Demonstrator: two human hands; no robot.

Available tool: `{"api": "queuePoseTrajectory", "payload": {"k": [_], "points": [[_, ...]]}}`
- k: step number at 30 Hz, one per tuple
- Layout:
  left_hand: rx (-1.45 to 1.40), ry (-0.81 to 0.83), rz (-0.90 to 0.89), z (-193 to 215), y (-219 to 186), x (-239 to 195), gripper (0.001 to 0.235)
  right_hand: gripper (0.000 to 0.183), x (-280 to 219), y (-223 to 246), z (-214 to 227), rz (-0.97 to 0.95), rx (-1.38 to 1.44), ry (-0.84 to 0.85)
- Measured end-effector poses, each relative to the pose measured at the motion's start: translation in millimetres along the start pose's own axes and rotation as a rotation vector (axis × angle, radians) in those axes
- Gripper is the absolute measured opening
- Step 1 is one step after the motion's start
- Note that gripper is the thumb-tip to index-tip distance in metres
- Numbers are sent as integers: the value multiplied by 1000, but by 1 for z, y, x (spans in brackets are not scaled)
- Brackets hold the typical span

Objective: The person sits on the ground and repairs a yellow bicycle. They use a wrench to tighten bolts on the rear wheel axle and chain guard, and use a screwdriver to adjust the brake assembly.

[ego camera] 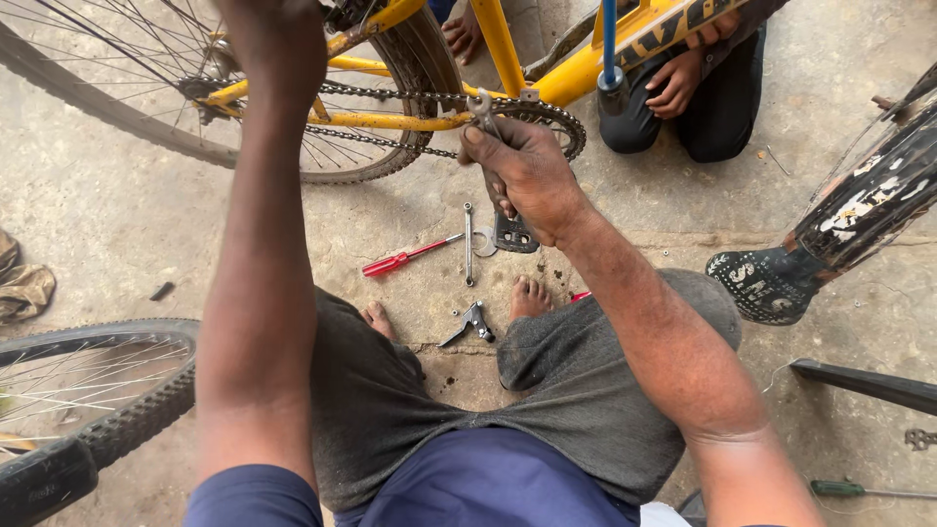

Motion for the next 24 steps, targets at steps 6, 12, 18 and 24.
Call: {"api": "queuePoseTrajectory", "payload": {"k": [6, 12, 18, 24], "points": [[-18, -39, -11, 21, 8, -32, 21, 43, -3, -40, -30, -279, -44, 96], [-113, -135, 96, 22, 14, -27, 20, 34, 5, -77, -47, -305, -137, 97], [-85, -166, 54, 16, 0, -31, 20, 27, 15, -117, -50, -425, -93, 76], [84, -18, -107, -11, -38, -34, 27, 38, 16, -141, -63, -569, 37, 108]]}}
Point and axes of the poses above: each hand's wrist, its own x-axis towards the middle knuckle, its own z-axis out of the back of the hand, y = z × x, the point moved 7 cm from there along x, towards the middle knuckle, and after that the axes turned 3 degrees about -x, right-handed, at the moved point
